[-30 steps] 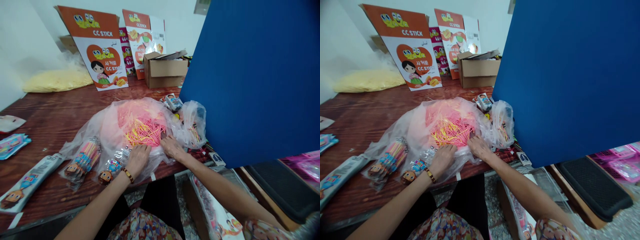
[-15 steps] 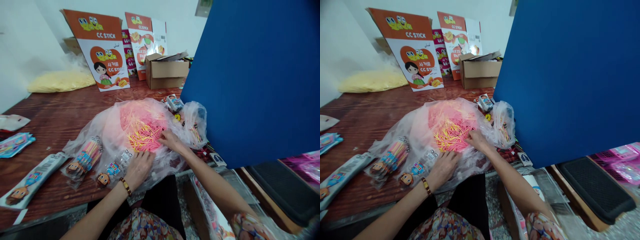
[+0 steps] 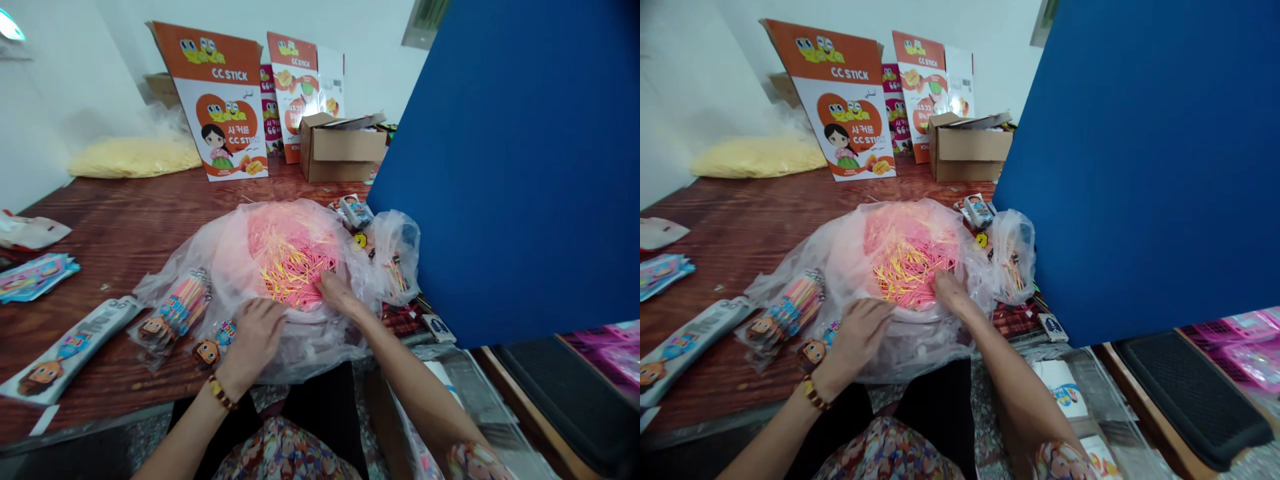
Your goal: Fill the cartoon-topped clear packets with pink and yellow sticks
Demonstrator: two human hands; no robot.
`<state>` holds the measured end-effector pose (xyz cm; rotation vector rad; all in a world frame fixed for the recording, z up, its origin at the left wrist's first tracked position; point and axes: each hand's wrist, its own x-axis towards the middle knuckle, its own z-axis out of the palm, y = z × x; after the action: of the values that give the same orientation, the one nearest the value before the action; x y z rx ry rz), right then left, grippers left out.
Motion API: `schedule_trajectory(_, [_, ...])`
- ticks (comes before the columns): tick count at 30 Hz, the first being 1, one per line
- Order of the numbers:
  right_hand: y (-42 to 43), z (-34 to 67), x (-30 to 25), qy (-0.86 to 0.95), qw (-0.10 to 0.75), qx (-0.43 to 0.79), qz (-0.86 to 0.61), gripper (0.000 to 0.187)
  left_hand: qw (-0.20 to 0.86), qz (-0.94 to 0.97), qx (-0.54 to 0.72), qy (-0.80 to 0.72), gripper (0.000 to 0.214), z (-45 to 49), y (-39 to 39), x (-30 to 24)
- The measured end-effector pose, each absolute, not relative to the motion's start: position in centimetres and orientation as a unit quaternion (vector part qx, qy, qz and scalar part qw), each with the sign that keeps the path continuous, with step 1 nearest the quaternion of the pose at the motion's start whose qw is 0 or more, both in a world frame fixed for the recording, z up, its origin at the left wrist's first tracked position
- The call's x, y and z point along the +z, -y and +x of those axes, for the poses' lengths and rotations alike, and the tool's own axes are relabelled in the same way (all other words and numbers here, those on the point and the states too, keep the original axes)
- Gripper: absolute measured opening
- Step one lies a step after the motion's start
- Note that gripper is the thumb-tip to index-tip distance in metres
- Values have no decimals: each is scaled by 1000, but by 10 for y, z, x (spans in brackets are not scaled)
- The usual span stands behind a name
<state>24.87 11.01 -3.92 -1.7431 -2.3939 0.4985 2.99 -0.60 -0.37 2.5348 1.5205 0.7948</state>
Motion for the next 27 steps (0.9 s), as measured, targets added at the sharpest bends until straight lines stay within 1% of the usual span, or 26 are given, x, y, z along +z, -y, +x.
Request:
schedule_trajectory(1, [-111,252,-41,786,91,182,-583,12,33,806,281,-519,24,18,7,-3])
schedule_trajectory(3, [-111,258,-45,758,166,231,-587,11,6,773,289,-564,23,-6,8,-7])
schedule_trajectory(6, [-111,263,-53,705,296,314,-563,18,-38,746,232,-624,25,-30,7,-18])
schedule_trajectory(8, [-111,264,-58,679,339,358,-544,23,-55,735,184,-650,30,-37,5,-26])
schedule_trajectory(11, [-112,263,-63,664,349,401,-526,26,-60,724,137,-673,37,-37,3,-36])
schedule_trajectory(14, [-113,263,-65,669,337,405,-523,26,-38,717,148,-680,33,-36,0,-38])
schedule_trajectory(17, [-112,264,-63,679,336,384,-529,31,14,715,206,-668,20,-37,-3,-35])
schedule_trajectory(19, [-112,264,-61,678,345,372,-532,35,66,706,253,-658,16,-38,-5,-32])
schedule_trajectory(23, [-109,261,-55,668,387,363,-521,36,169,657,332,-655,19,-42,-6,-24])
schedule_trajectory(27, [-107,256,-43,635,434,415,-486,35,237,615,386,-646,24,-44,-2,-13])
